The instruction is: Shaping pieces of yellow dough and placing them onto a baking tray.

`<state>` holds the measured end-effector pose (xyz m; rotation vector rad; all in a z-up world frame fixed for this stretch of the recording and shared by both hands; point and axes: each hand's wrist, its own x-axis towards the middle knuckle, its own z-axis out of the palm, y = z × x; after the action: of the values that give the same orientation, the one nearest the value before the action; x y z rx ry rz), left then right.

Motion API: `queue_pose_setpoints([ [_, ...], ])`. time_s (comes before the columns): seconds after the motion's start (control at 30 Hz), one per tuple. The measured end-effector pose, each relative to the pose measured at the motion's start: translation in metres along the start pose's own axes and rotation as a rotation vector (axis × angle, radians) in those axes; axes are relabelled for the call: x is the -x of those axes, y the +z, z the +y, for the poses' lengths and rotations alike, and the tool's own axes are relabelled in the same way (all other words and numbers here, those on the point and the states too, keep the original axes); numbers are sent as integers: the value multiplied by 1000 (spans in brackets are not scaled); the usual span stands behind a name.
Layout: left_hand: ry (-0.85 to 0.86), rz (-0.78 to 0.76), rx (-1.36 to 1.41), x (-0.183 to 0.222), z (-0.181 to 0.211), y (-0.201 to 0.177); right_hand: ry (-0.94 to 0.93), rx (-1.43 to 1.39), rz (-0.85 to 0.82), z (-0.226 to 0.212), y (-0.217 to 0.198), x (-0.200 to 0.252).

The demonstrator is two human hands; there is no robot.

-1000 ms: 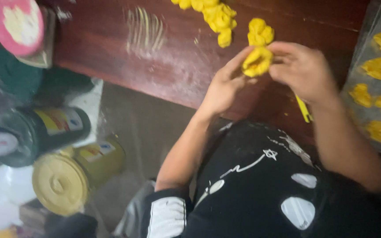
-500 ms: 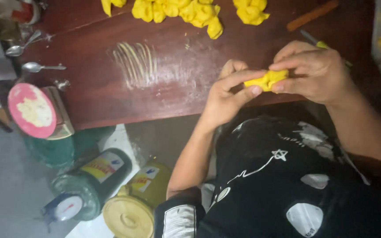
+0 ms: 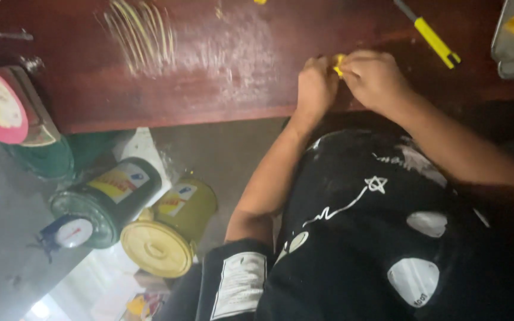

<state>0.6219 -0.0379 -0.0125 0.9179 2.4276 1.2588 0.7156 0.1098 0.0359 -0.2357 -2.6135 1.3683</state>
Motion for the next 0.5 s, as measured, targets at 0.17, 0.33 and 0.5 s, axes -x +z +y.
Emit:
queue_pose_setpoints([
  [0.17, -106, -77, 35, -12, 19, 0, 105, 191, 47, 64, 22, 2],
  [0.33, 55, -70, -181, -34, 12, 0, 141, 95, -1, 47, -66, -4],
  [0.5, 31, 30, -374, -62, 74, -7, 84, 515, 130, 78, -80, 13],
])
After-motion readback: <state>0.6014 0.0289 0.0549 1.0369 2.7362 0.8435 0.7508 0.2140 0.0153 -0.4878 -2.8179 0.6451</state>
